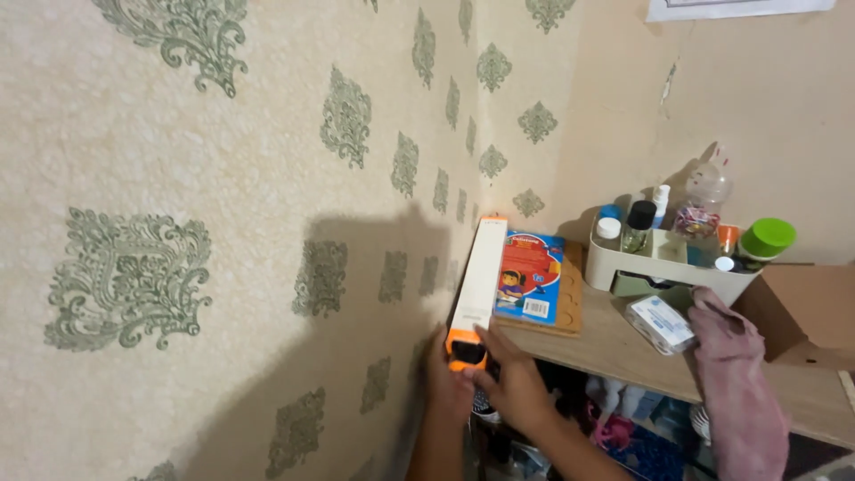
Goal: Organize and clean items on a desk and place them in an organizer.
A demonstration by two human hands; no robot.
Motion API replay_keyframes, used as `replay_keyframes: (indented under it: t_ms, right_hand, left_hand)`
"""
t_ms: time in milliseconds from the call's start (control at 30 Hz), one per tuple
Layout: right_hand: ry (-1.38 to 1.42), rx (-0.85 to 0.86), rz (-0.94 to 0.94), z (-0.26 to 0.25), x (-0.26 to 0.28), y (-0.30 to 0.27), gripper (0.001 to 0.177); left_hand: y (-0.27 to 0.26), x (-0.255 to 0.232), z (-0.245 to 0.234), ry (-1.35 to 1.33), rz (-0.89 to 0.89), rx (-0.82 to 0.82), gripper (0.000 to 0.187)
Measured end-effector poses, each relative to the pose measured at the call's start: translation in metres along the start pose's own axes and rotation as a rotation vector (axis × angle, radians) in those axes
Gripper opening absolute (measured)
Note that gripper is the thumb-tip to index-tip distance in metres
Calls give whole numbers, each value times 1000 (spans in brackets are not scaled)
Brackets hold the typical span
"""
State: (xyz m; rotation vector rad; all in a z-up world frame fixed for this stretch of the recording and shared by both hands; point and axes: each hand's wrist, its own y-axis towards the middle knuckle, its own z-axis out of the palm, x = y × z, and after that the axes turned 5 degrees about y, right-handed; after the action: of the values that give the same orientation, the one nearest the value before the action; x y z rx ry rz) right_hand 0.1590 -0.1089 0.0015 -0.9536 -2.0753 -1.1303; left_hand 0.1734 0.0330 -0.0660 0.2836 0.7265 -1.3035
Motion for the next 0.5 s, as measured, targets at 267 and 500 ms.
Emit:
replay_keyframes:
  t_ms: [267, 500]
  right_hand:
    - [14, -86, -49, 19, 16, 5, 74]
    - [63, -52, 320, 26, 27, 15, 75]
  left_hand:
    - [-35, -10, 15, -66, -1, -46, 38]
    - [-23, 29, -14, -6, -20, -257, 48]
